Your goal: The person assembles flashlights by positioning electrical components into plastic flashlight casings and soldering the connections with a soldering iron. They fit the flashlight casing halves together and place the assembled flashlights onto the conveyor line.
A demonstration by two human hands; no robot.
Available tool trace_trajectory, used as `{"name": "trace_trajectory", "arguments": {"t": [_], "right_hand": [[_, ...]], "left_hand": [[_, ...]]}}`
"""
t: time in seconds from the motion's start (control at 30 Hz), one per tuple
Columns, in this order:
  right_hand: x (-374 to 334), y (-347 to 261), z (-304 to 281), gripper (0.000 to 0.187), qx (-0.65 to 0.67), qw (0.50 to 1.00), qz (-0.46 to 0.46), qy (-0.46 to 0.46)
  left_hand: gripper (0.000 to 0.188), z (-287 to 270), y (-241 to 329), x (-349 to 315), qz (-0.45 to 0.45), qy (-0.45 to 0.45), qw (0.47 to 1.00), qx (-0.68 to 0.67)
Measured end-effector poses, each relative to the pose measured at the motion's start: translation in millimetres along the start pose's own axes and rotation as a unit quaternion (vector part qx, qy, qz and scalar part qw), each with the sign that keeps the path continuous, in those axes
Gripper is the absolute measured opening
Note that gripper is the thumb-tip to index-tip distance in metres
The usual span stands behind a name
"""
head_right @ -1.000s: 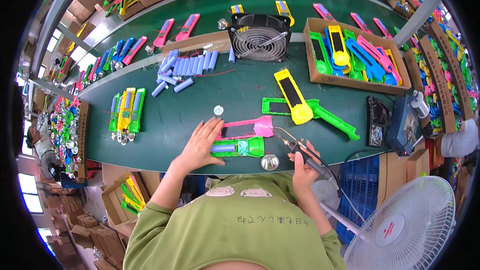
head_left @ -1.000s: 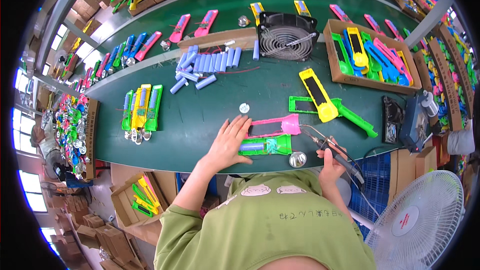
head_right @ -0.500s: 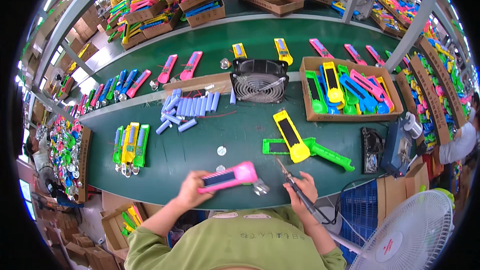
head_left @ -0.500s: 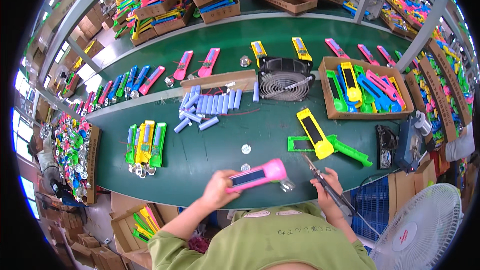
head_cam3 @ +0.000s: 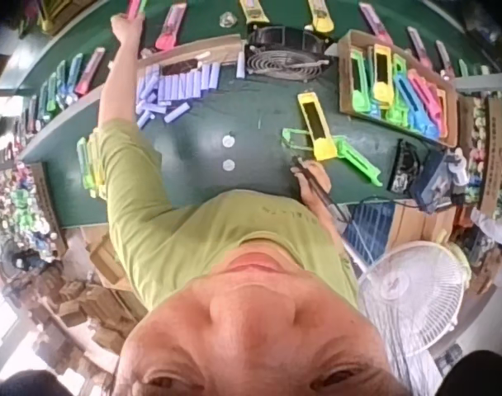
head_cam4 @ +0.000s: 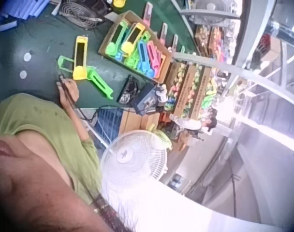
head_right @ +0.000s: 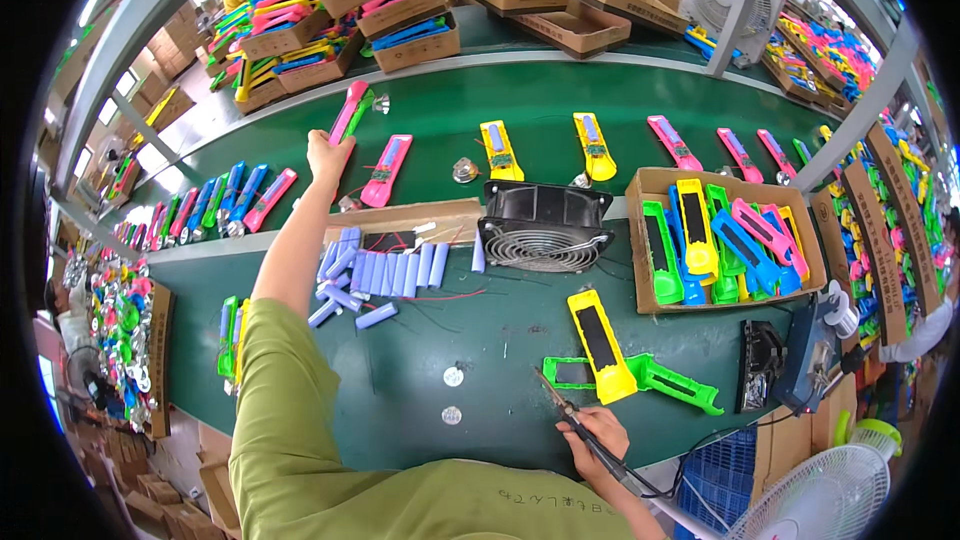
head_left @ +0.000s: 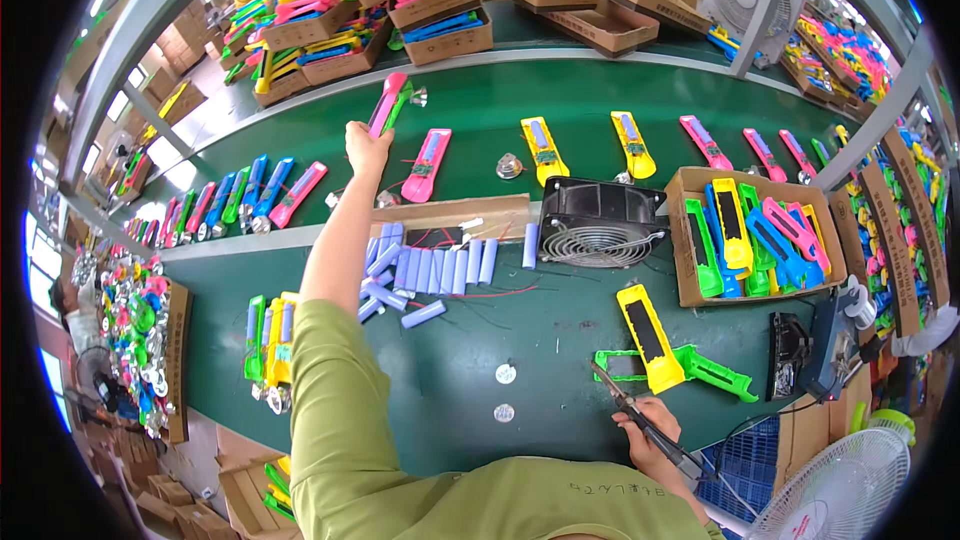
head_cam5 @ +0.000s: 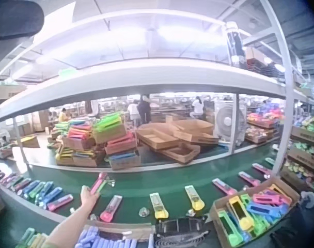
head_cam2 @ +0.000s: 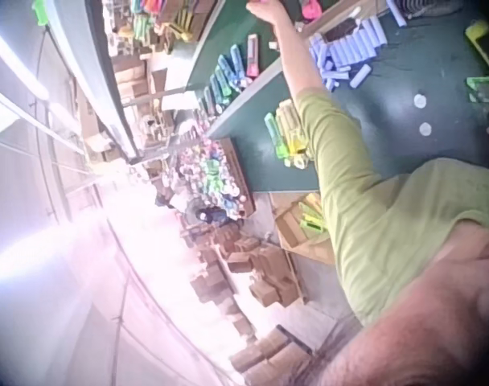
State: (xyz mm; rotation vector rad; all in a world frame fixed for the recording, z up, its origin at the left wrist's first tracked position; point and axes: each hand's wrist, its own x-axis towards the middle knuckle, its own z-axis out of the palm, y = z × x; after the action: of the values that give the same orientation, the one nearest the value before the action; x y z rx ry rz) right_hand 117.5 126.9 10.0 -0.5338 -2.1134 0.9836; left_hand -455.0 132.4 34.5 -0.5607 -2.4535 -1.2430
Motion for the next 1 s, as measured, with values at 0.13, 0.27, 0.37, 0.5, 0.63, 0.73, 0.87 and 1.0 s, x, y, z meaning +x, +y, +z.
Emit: {"name": "trace_trajectory", "arguments": {"t": [0.13,0.27,0.37,0.5,0.63,0.73,0.87,1.0], "right_hand": [[3,0,-2,0.023,0.056,0.995,0.078,0.012],[6,-2,-7,0.020,0.005,0.992,0.121,-0.018],[8,2,-6,0.025,0.037,0.997,0.068,0.014],[4,6,0,0.027,0.035,0.997,0.045,0.048],[-2,9,6,0.027,0.042,0.996,0.020,0.076],[-6,7,7,0.029,0.041,0.995,-0.002,0.091],[-7,-1,-3,0.032,0.048,0.991,-0.024,0.121],[6,3,-26,0.031,-0.137,0.960,-0.128,0.207]], "left_hand": [[0.066,45,-24,12,0.080,-0.235,0.944,0.216],[0.058,35,-32,65,0.153,-0.339,0.902,0.220],[0.035,32,-56,72,0.212,-0.135,0.917,0.312],[0.057,46,-95,56,0.041,-0.208,0.940,0.266],[0.055,54,-99,50,0.087,-0.164,0.964,0.191],[0.061,41,-81,45,0.087,-0.179,0.958,0.206],[0.073,1,-46,43,0.128,-0.130,0.958,0.219],[0.055,-87,-2,55,0.236,-0.139,0.942,0.192]]}}
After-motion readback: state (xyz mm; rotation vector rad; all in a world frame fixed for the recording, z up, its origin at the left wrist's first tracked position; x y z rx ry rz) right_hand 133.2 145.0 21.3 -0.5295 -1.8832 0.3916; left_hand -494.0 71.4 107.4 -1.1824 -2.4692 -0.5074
